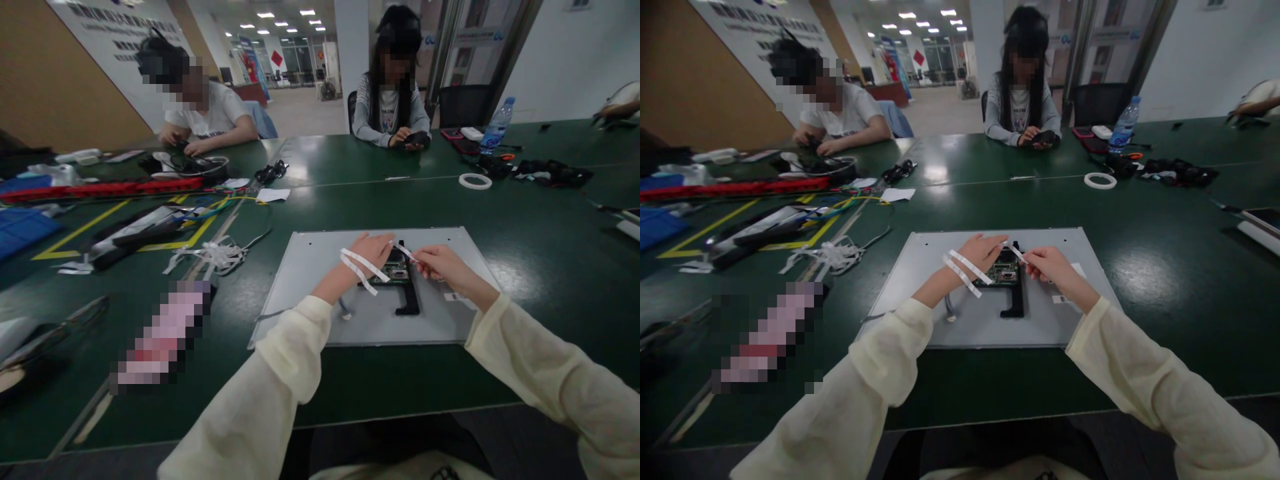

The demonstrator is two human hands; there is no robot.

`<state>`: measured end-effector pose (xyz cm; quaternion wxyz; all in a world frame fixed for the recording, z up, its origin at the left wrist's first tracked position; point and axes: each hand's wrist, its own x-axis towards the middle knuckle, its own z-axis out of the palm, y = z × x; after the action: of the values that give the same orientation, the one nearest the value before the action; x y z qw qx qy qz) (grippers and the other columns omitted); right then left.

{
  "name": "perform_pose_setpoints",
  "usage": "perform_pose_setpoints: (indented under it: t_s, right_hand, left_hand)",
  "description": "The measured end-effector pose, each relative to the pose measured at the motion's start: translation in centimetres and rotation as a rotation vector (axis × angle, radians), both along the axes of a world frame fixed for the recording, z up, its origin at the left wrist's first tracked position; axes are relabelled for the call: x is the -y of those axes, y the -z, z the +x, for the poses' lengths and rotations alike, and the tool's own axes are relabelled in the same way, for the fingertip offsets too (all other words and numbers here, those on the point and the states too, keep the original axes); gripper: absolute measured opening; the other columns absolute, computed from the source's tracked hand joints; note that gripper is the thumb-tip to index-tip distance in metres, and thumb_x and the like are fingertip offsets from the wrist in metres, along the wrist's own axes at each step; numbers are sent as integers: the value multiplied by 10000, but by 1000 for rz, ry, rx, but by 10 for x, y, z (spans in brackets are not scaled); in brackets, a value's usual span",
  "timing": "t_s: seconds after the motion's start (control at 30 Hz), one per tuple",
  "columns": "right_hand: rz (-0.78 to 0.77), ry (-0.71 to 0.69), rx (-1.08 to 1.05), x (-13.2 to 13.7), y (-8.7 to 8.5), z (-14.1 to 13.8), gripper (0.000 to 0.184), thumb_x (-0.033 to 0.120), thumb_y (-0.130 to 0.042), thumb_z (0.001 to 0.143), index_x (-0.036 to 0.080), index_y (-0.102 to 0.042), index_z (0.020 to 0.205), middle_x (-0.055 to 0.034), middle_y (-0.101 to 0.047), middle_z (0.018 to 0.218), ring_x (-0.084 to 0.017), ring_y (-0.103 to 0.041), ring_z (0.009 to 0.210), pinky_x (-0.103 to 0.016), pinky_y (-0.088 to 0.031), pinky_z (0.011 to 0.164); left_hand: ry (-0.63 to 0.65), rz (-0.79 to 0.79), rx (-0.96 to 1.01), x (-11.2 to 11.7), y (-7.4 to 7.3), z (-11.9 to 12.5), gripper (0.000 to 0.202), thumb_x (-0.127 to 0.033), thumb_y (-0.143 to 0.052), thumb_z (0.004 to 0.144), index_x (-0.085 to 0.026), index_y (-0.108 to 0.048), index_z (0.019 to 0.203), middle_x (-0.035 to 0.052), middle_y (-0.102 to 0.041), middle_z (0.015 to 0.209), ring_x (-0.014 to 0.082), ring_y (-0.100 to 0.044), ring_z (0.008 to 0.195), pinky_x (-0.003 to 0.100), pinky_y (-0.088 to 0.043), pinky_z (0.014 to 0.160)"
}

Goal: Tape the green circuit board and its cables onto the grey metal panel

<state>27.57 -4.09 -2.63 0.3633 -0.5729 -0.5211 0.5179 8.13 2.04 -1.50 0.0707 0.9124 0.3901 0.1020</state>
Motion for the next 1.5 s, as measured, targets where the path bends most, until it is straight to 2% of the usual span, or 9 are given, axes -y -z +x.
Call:
perform_pose_setpoints:
  t_s: [0.17,0.3,0.5,0.6,0.77,1.07,1.27,1.37,1.5]
  right_hand:
    - [15,-12,117,2,-1,-1,268,347,-493,826,155,-539,644,-2,-552,563,-65,-482,434,-168,-245,370]
    - [67,-25,249,5,-1,-3,263,312,-475,858,166,-548,652,3,-560,538,-81,-497,423,-189,-329,430]
    - [301,-92,1087,15,-6,-17,336,296,-312,965,161,-608,879,-105,-675,759,-204,-640,686,-268,-383,584]
    - [290,-132,1283,18,-9,-23,372,306,-272,980,156,-611,959,-126,-686,808,-240,-661,725,-285,-385,584]
    - [292,-139,1367,18,-10,-25,352,305,-299,977,159,-618,958,-135,-694,839,-257,-674,733,-299,-404,590]
    - [332,-84,1373,20,-11,-17,302,386,-367,949,162,-569,972,-113,-689,840,-246,-661,711,-285,-336,546]
    - [304,-93,1299,26,-12,-8,231,371,-420,923,186,-559,928,-73,-670,832,-213,-628,721,-281,-336,559]
    - [389,-62,1237,27,-8,2,234,360,-435,919,178,-573,973,-94,-651,952,-220,-613,845,-297,-407,657]
    - [492,60,1307,23,10,19,426,379,-381,948,155,-488,1294,-178,-499,1324,-327,-438,1225,-452,-397,919]
  left_hand:
    - [38,-21,-4,-7,16,3,417,-316,-240,990,-213,-547,1252,45,-626,1272,182,-570,1171,427,-283,1095]
    - [19,-13,3,-5,17,2,422,-312,-245,985,-215,-560,1249,50,-630,1266,184,-560,1187,429,-269,1103]
    - [-22,27,-1,0,15,4,396,-294,-273,980,-221,-562,1241,55,-619,1280,191,-548,1196,434,-280,1093]
    - [-15,60,2,0,18,4,399,-300,-268,985,-215,-556,1248,62,-607,1292,198,-504,1247,432,-281,1091]
    - [-29,61,-10,-3,23,4,425,-338,-249,993,-226,-557,1263,49,-542,1373,222,-439,1308,445,-270,1100]
    - [-134,-27,-19,1,20,4,404,-397,-288,978,-290,-487,1312,38,-495,1419,277,-382,1351,670,-198,1067]
    - [-145,-49,-17,1,21,4,419,-421,-289,976,-313,-481,1333,5,-456,1448,289,-333,1381,723,-130,1060]
    - [-148,-71,-27,2,18,4,436,-423,-280,978,-291,-476,1343,19,-440,1459,287,-311,1393,723,-123,1064]
    - [-142,-94,-42,2,16,4,443,-407,-273,981,-274,-462,1359,22,-416,1474,286,-316,1391,712,-148,1069]
